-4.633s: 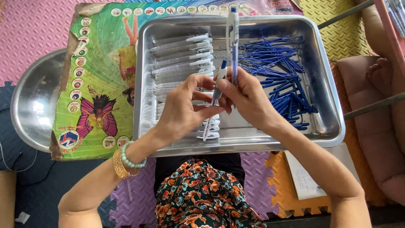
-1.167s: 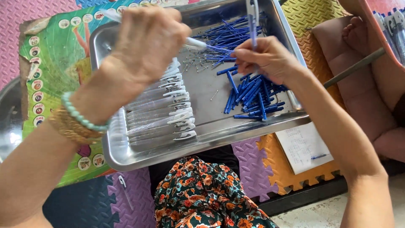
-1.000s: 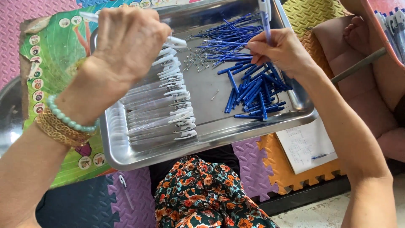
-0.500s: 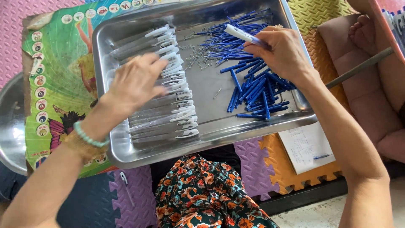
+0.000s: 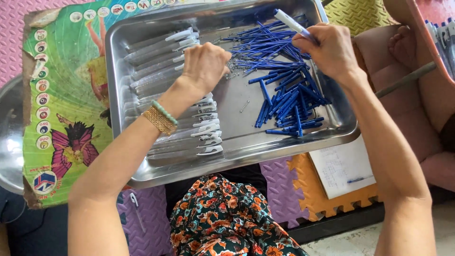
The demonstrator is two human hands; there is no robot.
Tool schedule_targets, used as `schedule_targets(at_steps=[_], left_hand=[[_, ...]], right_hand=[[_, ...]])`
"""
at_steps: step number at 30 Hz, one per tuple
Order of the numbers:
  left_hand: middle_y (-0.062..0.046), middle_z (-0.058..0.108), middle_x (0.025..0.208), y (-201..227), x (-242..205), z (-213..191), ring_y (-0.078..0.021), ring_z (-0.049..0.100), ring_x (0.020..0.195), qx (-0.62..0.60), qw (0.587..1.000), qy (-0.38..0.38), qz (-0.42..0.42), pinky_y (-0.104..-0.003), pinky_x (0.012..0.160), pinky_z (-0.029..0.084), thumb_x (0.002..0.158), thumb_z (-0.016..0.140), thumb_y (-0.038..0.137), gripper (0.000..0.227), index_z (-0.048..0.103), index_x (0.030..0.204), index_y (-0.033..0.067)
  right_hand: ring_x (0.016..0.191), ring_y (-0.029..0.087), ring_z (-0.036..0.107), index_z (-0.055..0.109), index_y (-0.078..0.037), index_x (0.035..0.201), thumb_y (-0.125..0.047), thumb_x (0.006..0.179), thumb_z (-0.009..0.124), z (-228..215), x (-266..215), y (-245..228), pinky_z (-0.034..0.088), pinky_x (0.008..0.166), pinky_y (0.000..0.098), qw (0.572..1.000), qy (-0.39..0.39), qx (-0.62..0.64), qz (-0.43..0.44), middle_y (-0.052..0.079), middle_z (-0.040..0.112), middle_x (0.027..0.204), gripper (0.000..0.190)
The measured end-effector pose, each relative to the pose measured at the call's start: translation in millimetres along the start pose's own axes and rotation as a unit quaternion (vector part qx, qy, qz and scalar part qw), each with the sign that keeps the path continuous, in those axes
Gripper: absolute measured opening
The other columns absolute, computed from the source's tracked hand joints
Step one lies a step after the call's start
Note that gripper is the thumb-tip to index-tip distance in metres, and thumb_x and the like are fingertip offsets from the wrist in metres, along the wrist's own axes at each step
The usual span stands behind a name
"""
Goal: Assembling pens by inserting blue ink cartridges into clear plastic pen bodies
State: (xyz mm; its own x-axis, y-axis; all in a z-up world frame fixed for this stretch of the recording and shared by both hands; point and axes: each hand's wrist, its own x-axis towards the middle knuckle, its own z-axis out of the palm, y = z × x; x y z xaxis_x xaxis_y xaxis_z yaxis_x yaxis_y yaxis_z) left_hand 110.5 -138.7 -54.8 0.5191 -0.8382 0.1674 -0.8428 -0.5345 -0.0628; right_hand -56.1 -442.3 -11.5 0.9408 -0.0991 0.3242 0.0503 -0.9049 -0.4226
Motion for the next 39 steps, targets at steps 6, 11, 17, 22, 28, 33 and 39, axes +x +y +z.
schedule_targets(at_steps=[6, 11, 17, 22, 28, 33, 39], left_hand=[[-0.016, 0.085, 0.120, -105.4, -65.7, -52.5, -0.0351, 0.078, 0.107, -0.139, 0.960, 0.244, 0.008, -0.045, 0.091, 0.058, 0.093, 0.079, 0.012, 0.032, 0.087, 0.123, 0.0056], [-0.029, 0.062, 0.132, -168.9, -215.2, -92.1, -0.0478, 0.059, 0.120, -0.167, 0.969, 0.110, -0.145, -0.057, 0.102, 0.046, 0.110, 0.064, 0.002, 0.030, 0.057, 0.137, -0.0098], [-0.017, 0.006, 0.186, -141.5, -267.6, -45.2, -0.0362, 0.002, 0.171, -0.285, 0.917, -0.168, -0.223, -0.063, 0.133, -0.007, 0.094, 0.068, 0.038, 0.105, 0.007, 0.176, 0.0143], [-0.010, -0.007, 0.187, -136.1, -266.0, -25.1, -0.0444, -0.006, 0.170, -0.246, 0.944, -0.148, -0.160, -0.081, 0.125, -0.012, 0.102, 0.063, 0.033, 0.095, 0.006, 0.178, 0.0343], [-0.022, 0.072, 0.146, -142.8, -266.9, -22.4, -0.0433, 0.069, 0.131, -0.070, 0.990, 0.033, -0.120, -0.051, 0.089, 0.072, 0.094, 0.066, -0.012, 0.061, 0.065, 0.153, 0.0020], [-0.012, 0.077, 0.127, -165.2, -284.1, -15.4, -0.0368, 0.068, 0.111, 0.023, 0.971, 0.032, -0.236, -0.048, 0.087, 0.070, 0.103, 0.078, 0.009, 0.066, 0.060, 0.166, 0.0090], [-0.004, 0.053, 0.065, -176.7, -291.7, -42.8, -0.0133, 0.036, 0.042, -0.149, 0.933, -0.005, -0.328, -0.026, 0.034, 0.032, 0.128, 0.062, 0.018, 0.020, 0.072, 0.120, 0.0029]], right_hand=[[0.122, 0.044, 0.071, 0.079, 0.003, 0.149, -0.014, 0.120, 0.080, -7.5, -14.8, -22.0, 0.049, 0.106, 0.0511, 0.989, 0.078, -0.090, -0.086, 0.025, 0.078, 0.137, 0.033], [0.096, 0.036, 0.067, 0.082, 0.010, 0.141, -0.011, 0.131, 0.076, -13.7, -48.7, -26.3, 0.048, 0.081, 0.0476, 0.994, 0.071, -0.068, -0.054, 0.024, 0.077, 0.123, 0.024], [0.096, 0.032, 0.066, 0.085, 0.003, 0.146, -0.010, 0.131, 0.076, -7.6, -53.1, -31.9, 0.048, 0.081, 0.0465, 0.995, 0.068, -0.051, -0.042, 0.023, 0.079, 0.127, 0.022], [0.100, 0.032, 0.069, 0.087, 0.001, 0.142, -0.010, 0.131, 0.078, -3.5, -53.4, -31.9, 0.050, 0.088, 0.0462, 0.996, 0.059, -0.049, -0.038, 0.021, 0.079, 0.124, 0.018], [0.103, 0.033, 0.070, 0.087, 0.001, 0.138, -0.012, 0.130, 0.077, -5.6, -57.6, -23.8, 0.050, 0.090, 0.0481, 0.997, 0.052, -0.051, -0.031, 0.020, 0.080, 0.124, 0.018], [0.099, 0.032, 0.070, 0.085, 0.003, 0.123, -0.012, 0.130, 0.078, -5.8, -60.4, -21.9, 0.051, 0.089, 0.0469, 0.997, 0.043, -0.056, -0.015, 0.017, 0.083, 0.123, 0.018], [0.089, 0.027, 0.066, 0.082, 0.002, 0.119, -0.014, 0.131, 0.077, -4.6, -60.1, -21.4, 0.049, 0.084, 0.0439, 0.998, 0.036, -0.050, -0.006, 0.012, 0.082, 0.121, 0.021]])
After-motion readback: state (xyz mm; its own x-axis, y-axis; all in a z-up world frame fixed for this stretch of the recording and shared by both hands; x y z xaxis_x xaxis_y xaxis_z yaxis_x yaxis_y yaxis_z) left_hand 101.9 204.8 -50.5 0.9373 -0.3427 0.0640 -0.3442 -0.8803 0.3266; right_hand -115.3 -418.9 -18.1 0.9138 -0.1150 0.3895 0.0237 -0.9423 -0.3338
